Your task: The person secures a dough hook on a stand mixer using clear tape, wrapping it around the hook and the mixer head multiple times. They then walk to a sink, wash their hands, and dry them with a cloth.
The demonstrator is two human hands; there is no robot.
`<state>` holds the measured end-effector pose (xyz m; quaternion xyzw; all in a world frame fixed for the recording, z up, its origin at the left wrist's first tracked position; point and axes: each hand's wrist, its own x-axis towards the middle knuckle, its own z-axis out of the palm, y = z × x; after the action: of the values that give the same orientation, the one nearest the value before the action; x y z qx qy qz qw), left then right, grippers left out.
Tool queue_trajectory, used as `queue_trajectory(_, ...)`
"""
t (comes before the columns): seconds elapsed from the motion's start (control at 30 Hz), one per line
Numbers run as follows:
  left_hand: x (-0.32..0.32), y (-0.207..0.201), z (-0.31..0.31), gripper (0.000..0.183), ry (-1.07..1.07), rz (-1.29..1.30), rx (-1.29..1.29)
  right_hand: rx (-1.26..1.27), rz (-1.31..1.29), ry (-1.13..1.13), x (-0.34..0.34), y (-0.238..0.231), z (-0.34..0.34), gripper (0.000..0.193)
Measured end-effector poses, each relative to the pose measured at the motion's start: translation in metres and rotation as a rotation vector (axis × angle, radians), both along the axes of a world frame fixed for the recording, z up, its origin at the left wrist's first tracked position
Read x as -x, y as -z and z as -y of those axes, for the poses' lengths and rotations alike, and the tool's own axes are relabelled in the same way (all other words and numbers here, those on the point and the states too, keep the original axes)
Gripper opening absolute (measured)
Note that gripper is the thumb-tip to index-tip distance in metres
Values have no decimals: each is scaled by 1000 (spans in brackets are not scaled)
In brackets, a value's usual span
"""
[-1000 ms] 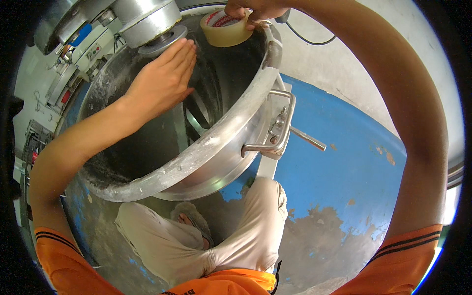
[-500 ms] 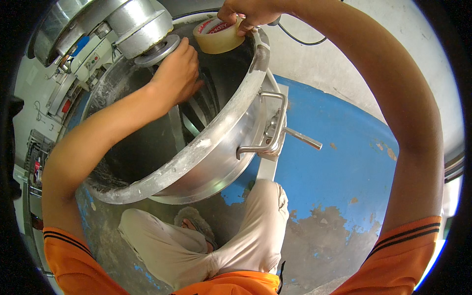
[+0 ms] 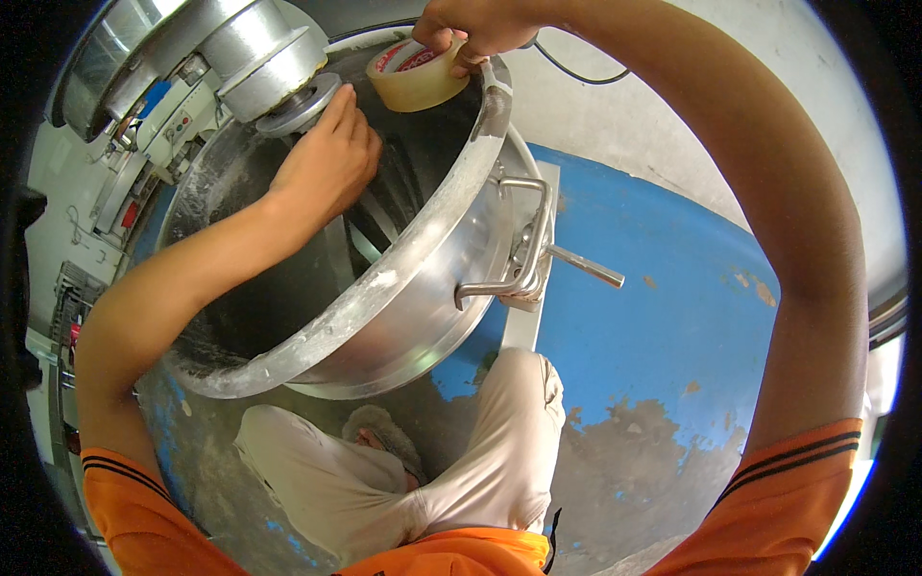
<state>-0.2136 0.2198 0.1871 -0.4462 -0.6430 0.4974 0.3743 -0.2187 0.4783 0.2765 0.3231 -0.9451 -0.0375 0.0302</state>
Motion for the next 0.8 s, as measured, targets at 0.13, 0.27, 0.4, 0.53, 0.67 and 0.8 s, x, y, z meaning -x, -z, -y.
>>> queue_trajectory(0.13,5,3,17,32,180,108,-46,2,-4,12,-4,0,3,35)
queue_trajectory(0.27,15,-9,43,31,420,294,0,25,-2,-4,-14,0,7,34)
queue_trajectory(0.4,23,-25,77,27,554,482,-26,27,70,13,-30,-7,15,33)
queue_trajectory(0.53,21,-30,105,25,487,751,-225,2,189,39,-44,-15,28,31)
queue_trajectory(0.67,15,-33,112,21,240,968,-521,9,43,69,-58,-6,43,23)
queue_trajectory(0.8,11,-40,107,19,-134,1343,-929,143,39,-8,-71,5,61,21)
